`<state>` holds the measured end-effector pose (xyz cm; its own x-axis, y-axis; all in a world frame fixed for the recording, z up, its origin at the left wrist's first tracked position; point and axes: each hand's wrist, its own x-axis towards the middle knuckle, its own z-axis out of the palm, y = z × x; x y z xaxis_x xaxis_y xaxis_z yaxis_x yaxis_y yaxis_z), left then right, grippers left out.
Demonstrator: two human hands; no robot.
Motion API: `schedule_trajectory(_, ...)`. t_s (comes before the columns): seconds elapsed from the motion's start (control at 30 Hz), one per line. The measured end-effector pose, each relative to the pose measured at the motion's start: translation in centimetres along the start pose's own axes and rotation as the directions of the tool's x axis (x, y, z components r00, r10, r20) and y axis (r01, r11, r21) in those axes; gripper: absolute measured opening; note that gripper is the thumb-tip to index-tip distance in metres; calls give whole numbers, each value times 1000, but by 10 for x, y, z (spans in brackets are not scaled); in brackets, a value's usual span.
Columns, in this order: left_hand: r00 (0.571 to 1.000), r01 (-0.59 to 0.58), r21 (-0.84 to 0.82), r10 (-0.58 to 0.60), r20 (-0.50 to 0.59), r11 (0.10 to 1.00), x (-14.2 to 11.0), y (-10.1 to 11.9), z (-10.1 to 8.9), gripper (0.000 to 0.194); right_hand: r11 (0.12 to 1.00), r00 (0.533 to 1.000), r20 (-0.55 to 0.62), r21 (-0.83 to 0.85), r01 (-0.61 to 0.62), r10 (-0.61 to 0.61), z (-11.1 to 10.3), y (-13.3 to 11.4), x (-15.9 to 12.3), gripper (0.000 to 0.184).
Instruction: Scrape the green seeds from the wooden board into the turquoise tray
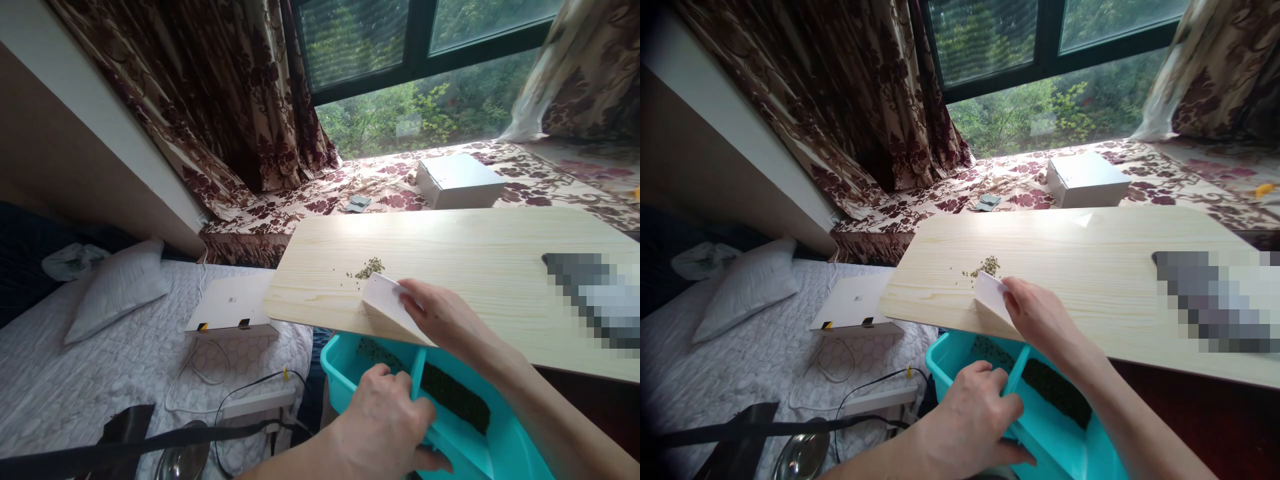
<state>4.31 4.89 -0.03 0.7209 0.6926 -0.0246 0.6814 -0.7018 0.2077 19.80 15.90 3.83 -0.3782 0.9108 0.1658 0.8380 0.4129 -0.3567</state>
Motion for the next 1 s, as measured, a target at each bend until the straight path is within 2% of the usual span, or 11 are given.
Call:
schedule_trajectory(0.1,1000,25,-6,-25,11,1000,-1,-2,-2,54,1000,999,39,12,1,-1,1,-3,7,30)
schedule_trajectory(0.2,998,56,-20,-55,16,998,-5,-5,-4,55,998,995,83,36,49,-52,3,-16,2,27)
schedule_trajectory(0.3,996,90,-22,-90,4,996,-15,-8,-5,55,982,977,126,94,161,-172,2,-30,-13,27)
schedule_trajectory(0.37,994,108,-16,-109,-19,994,-25,-11,-3,56,962,963,103,142,232,-248,-2,-31,-20,29)
schedule_trajectory(0.43,989,131,-20,-132,-73,991,-36,-15,1,57,957,968,-5,152,248,-250,-7,-17,-22,30)
schedule_trajectory(0.53,962,180,-28,-182,-204,983,-54,-22,8,58,981,958,-229,45,190,-175,-12,21,-15,30)
schedule_trajectory(0.6,931,233,-66,-242,-273,970,-64,-26,12,60,993,955,-272,-56,108,-119,-13,46,-5,29)
schedule_trajectory(0.67,888,307,-112,-327,-323,945,-73,-29,14,61,989,947,-298,-120,86,-119,-11,60,7,29)
schedule_trajectory(0.77,857,381,-134,-404,-321,915,-85,-31,16,58,982,944,-285,-139,130,-165,-3,61,24,29)
schedule_trajectory(0.9,860,419,-124,-437,-263,899,-97,-35,19,52,977,939,-281,-132,167,-199,7,51,38,30)
schedule_trajectory(1.0,871,425,-114,-440,-217,898,-102,-38,21,49,970,935,-267,-128,205,-233,11,48,36,29)
